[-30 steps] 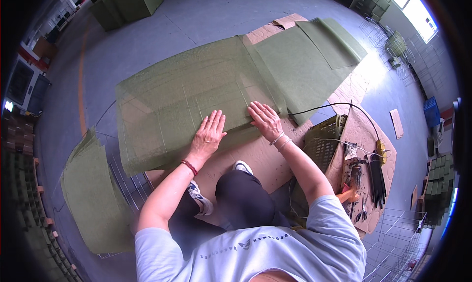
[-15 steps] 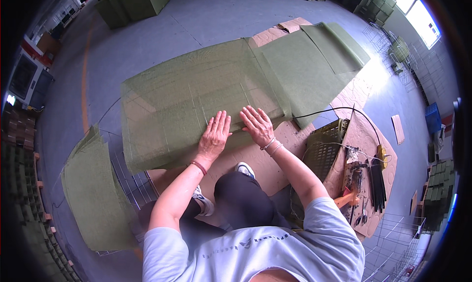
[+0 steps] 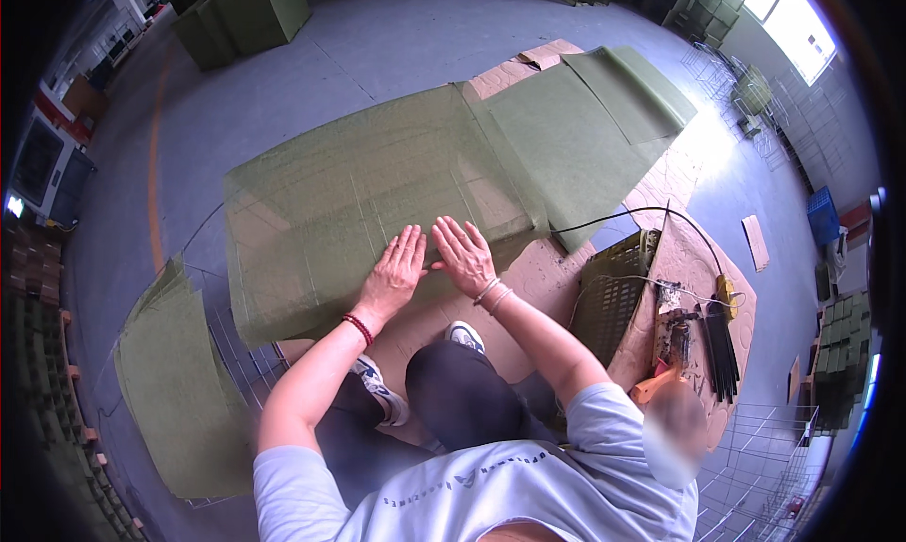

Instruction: Using a glue gun to join green mesh panels together in a manufacturing facility.

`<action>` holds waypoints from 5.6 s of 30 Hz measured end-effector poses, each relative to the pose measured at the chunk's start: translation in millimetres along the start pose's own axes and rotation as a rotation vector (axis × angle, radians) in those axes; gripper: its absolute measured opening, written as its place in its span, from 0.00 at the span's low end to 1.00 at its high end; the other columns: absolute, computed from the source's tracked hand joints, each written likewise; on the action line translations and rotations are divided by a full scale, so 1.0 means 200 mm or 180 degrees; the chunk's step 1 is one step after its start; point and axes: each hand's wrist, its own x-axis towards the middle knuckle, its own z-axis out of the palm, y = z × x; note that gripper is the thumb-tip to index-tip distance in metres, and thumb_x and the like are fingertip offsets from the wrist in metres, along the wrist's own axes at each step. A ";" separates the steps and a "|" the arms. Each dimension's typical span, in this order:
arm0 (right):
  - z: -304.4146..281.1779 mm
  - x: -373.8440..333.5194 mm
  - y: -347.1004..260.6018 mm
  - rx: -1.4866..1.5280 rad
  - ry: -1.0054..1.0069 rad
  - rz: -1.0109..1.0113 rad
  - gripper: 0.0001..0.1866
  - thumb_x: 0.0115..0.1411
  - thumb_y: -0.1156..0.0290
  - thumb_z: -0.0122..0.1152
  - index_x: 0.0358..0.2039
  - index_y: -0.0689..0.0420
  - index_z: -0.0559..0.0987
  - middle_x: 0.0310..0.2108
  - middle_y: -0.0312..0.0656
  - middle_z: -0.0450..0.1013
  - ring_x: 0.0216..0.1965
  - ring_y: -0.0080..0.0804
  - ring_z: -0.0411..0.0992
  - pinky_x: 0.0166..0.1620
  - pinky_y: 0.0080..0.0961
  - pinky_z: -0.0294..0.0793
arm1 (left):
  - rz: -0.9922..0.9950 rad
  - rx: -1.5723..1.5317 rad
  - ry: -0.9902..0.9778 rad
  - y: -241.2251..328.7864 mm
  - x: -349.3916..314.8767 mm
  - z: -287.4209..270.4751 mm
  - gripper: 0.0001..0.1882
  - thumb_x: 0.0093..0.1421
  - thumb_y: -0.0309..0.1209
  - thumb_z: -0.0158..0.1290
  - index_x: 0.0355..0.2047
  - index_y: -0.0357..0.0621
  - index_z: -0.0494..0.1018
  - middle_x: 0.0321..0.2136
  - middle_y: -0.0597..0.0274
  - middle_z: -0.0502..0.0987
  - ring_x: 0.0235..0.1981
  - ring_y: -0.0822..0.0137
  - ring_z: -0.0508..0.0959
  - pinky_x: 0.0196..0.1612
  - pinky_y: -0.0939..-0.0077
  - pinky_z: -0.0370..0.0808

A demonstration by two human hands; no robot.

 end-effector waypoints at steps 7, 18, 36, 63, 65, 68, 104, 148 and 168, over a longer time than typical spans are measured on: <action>-0.14 -0.01 0.14 0.0545 -0.0330 0.0065 0.39 0.56 0.50 0.53 0.61 0.63 0.58 0.63 0.50 0.56 0.65 0.41 0.54 0.66 0.39 0.50 | 0.0153 0.0115 -0.0060 -0.02 -0.01 0.02 0.31 0.63 0.40 0.44 0.60 0.31 0.55 0.63 0.45 0.55 0.66 0.53 0.54 0.66 0.63 0.53; -0.05 -0.11 0.29 -0.0170 0.0197 0.0382 0.35 0.53 0.50 0.53 0.58 0.57 0.66 0.60 0.46 0.61 0.63 0.38 0.58 0.63 0.39 0.55 | -0.0083 -0.0070 0.0157 0.02 0.02 -0.01 0.31 0.61 0.40 0.46 0.60 0.33 0.57 0.62 0.47 0.57 0.65 0.56 0.56 0.65 0.61 0.54; -0.04 0.04 0.01 0.0111 -0.0416 -0.0091 0.40 0.55 0.42 0.45 0.59 0.61 0.62 0.62 0.46 0.58 0.64 0.36 0.55 0.64 0.39 0.51 | -0.0480 -0.0214 0.0103 0.00 -0.11 -0.03 0.36 0.57 0.46 0.50 0.60 0.33 0.57 0.62 0.49 0.57 0.64 0.57 0.57 0.64 0.61 0.56; 0.01 0.03 -0.31 0.0068 -0.0307 0.0271 0.38 0.57 0.52 0.51 0.64 0.55 0.57 0.66 0.40 0.52 0.68 0.34 0.47 0.66 0.42 0.43 | -0.0212 0.0083 -0.0075 -0.09 -0.22 -0.05 0.33 0.62 0.45 0.44 0.61 0.35 0.56 0.64 0.51 0.54 0.66 0.58 0.53 0.66 0.61 0.53; -0.04 0.03 -0.25 0.0357 -0.0475 -0.0353 0.38 0.57 0.53 0.52 0.64 0.55 0.56 0.66 0.40 0.52 0.68 0.35 0.47 0.67 0.41 0.44 | -0.0205 0.0095 -0.0063 -0.11 -0.24 -0.04 0.34 0.62 0.45 0.44 0.61 0.35 0.56 0.64 0.51 0.54 0.66 0.58 0.53 0.66 0.61 0.53; -0.13 0.00 0.01 0.0527 -0.0659 -0.0297 0.40 0.53 0.55 0.59 0.63 0.58 0.57 0.65 0.46 0.53 0.67 0.39 0.49 0.66 0.40 0.48 | -0.0206 -0.0051 0.0031 -0.11 -0.25 -0.04 0.34 0.62 0.46 0.44 0.61 0.34 0.56 0.64 0.50 0.54 0.66 0.58 0.53 0.66 0.62 0.52; -0.06 0.00 -0.10 0.0140 -0.0411 0.0238 0.32 0.55 0.56 0.56 0.61 0.41 0.63 0.63 0.31 0.58 0.65 0.31 0.52 0.65 0.41 0.44 | -0.0311 -0.0340 0.0323 -0.07 -0.19 -0.03 0.32 0.57 0.39 0.51 0.60 0.42 0.59 0.62 0.55 0.59 0.63 0.59 0.59 0.63 0.63 0.60; 0.16 0.43 0.00 0.0537 -0.0252 0.0729 0.36 0.61 0.48 0.46 0.63 0.59 0.58 0.64 0.46 0.55 0.67 0.37 0.49 0.66 0.38 0.45 | -0.1058 -0.0529 0.0284 -0.15 -0.04 0.06 0.32 0.62 0.39 0.47 0.62 0.35 0.54 0.63 0.50 0.56 0.65 0.56 0.56 0.64 0.59 0.56; 0.19 0.42 -0.18 0.0284 -0.0227 0.0121 0.39 0.57 0.43 0.47 0.62 0.58 0.60 0.64 0.43 0.56 0.66 0.35 0.50 0.65 0.42 0.47 | -0.1346 -0.0866 0.0211 -0.20 -0.18 0.04 0.34 0.60 0.38 0.50 0.62 0.34 0.53 0.63 0.45 0.54 0.65 0.52 0.54 0.65 0.57 0.54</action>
